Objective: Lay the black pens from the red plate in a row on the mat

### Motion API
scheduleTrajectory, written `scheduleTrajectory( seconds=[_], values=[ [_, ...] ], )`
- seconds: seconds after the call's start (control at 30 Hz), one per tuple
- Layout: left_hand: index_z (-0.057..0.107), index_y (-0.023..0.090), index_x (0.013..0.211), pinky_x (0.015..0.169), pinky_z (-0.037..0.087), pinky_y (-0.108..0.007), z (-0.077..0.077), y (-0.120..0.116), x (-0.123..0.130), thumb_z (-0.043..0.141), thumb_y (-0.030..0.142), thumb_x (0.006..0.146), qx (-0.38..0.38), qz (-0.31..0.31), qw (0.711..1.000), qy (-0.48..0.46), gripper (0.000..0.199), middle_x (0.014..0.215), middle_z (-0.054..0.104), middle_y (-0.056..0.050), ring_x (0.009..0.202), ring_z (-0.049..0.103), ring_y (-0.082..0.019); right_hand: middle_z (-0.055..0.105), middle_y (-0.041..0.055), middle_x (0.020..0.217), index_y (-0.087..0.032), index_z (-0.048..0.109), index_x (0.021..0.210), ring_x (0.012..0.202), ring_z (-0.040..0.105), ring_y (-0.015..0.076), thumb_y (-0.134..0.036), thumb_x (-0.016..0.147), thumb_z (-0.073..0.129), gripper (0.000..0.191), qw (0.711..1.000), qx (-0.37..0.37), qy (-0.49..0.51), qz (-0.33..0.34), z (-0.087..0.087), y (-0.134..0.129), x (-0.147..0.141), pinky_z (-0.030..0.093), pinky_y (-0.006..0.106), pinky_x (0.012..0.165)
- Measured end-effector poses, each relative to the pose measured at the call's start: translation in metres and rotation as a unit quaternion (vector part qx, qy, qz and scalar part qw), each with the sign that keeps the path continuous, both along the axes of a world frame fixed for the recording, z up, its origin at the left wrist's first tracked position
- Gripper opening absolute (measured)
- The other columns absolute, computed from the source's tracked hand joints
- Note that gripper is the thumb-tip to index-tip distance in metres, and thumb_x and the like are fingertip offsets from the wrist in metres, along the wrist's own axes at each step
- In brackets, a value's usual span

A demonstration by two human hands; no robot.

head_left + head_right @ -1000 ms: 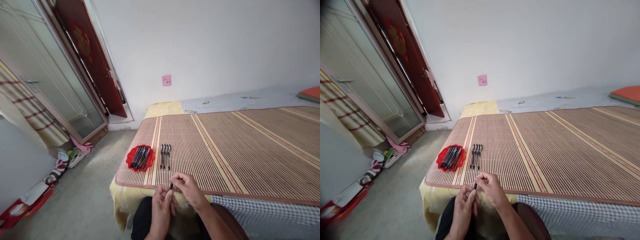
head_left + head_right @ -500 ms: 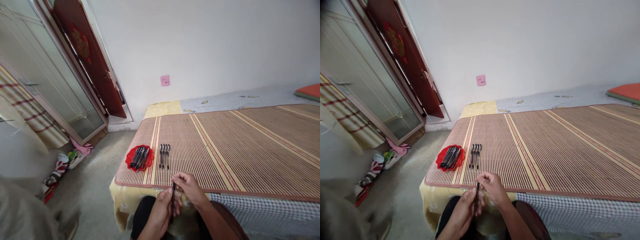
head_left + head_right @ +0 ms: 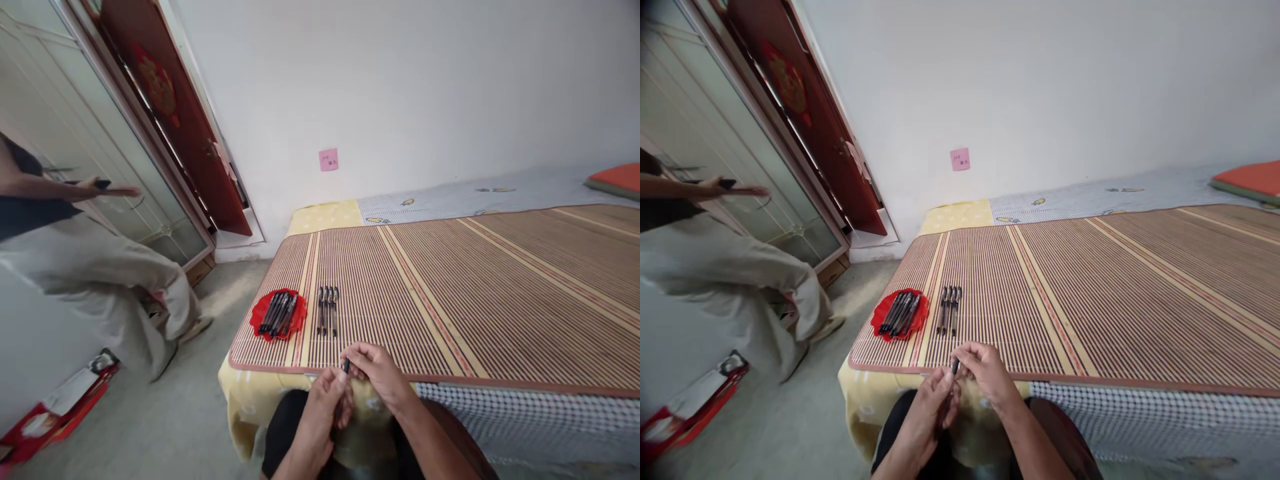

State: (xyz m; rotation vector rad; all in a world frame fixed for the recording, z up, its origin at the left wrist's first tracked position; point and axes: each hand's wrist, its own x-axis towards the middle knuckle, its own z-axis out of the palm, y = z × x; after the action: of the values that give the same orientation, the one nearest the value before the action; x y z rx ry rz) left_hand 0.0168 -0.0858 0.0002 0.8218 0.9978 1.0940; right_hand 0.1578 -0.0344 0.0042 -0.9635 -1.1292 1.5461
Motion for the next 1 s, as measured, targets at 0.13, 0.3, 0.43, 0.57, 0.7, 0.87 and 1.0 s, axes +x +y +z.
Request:
scheduleTrajectory(
  seconds=[0.13,0.3,0.43,0.57,0.7,0.87,1.0],
  values=[
    [0.052,0.018,0.073,0.039,0.017,-0.020,0.003,0.002,-0.001,0.077,0.060,0.075,0.049,0.002,0.997,0.062,0.049,0.051,0.054,0.006,0.033,0.031,-0.003,0.059,-0.0015,0.060,-0.015,0.076,0.085,0.056,0.047,0.0109,-0.057,0.072,0.080,0.044,0.999,0.003,0.008,0.042,0.001,-0.001,0.005,0.034,0.024,0.055],
    [0.059,0.014,0.075,0.040,0.017,-0.021,0.006,0.000,-0.001,0.066,0.065,0.084,0.045,-0.021,0.997,0.063,0.051,0.053,0.056,0.003,0.036,0.032,-0.004,0.063,-0.0001,0.066,-0.014,0.074,0.080,0.058,0.049,0.0096,-0.051,0.075,0.081,0.038,0.997,-0.003,0.050,0.061,-0.001,-0.002,0.008,0.036,0.023,0.057],
    [0.063,0.013,0.079,0.039,0.011,-0.021,0.009,0.000,-0.006,0.072,0.065,0.077,-0.054,-0.083,0.994,-0.033,0.052,0.045,0.046,0.007,0.034,0.022,-0.003,0.058,-0.0024,0.058,-0.014,0.073,0.082,0.051,0.048,0.0083,-0.052,0.077,0.080,0.039,0.990,-0.036,0.109,0.085,-0.006,-0.002,0.008,0.034,0.021,0.052],
    [0.063,0.013,0.080,0.039,0.009,-0.021,0.012,0.000,-0.011,0.078,0.058,0.073,-0.102,-0.131,0.982,-0.090,0.048,0.044,0.044,0.008,0.031,0.019,-0.001,0.059,-0.0015,0.059,-0.014,0.072,0.078,0.050,0.046,0.0076,-0.054,0.073,0.082,0.043,0.990,-0.047,0.112,0.076,-0.003,-0.002,0.010,0.033,0.021,0.050],
    [0.065,0.012,0.079,0.038,0.008,-0.022,0.010,-0.001,-0.010,0.074,0.059,0.078,-0.081,-0.117,0.988,-0.055,0.048,0.045,0.046,0.006,0.033,0.021,-0.002,0.058,-0.0015,0.054,-0.014,0.072,0.076,0.047,0.042,0.0068,-0.056,0.072,0.082,0.043,0.996,-0.033,0.077,0.029,0.002,0.003,0.016,0.030,0.021,0.047],
    [0.066,0.012,0.078,0.038,0.008,-0.024,0.006,-0.006,-0.012,0.065,0.059,0.086,-0.029,-0.131,0.990,0.033,0.047,0.047,0.048,0.005,0.034,0.025,-0.004,0.065,0.0024,0.069,-0.015,0.072,0.075,0.054,0.050,0.0081,-0.053,0.064,0.088,0.043,0.992,-0.024,0.099,-0.071,0.009,0.016,0.041,0.038,0.021,0.049],
    [0.063,0.015,0.077,0.038,0.009,-0.024,0.005,-0.007,-0.016,0.064,0.059,0.087,0.000,-0.164,0.984,0.071,0.046,0.048,0.048,0.005,0.035,0.025,-0.004,0.066,0.0040,0.076,-0.016,0.072,0.074,0.059,0.053,0.0099,-0.052,0.059,0.091,0.043,0.985,-0.006,0.109,-0.135,0.021,0.024,0.063,0.043,0.023,0.052]
  ],
)
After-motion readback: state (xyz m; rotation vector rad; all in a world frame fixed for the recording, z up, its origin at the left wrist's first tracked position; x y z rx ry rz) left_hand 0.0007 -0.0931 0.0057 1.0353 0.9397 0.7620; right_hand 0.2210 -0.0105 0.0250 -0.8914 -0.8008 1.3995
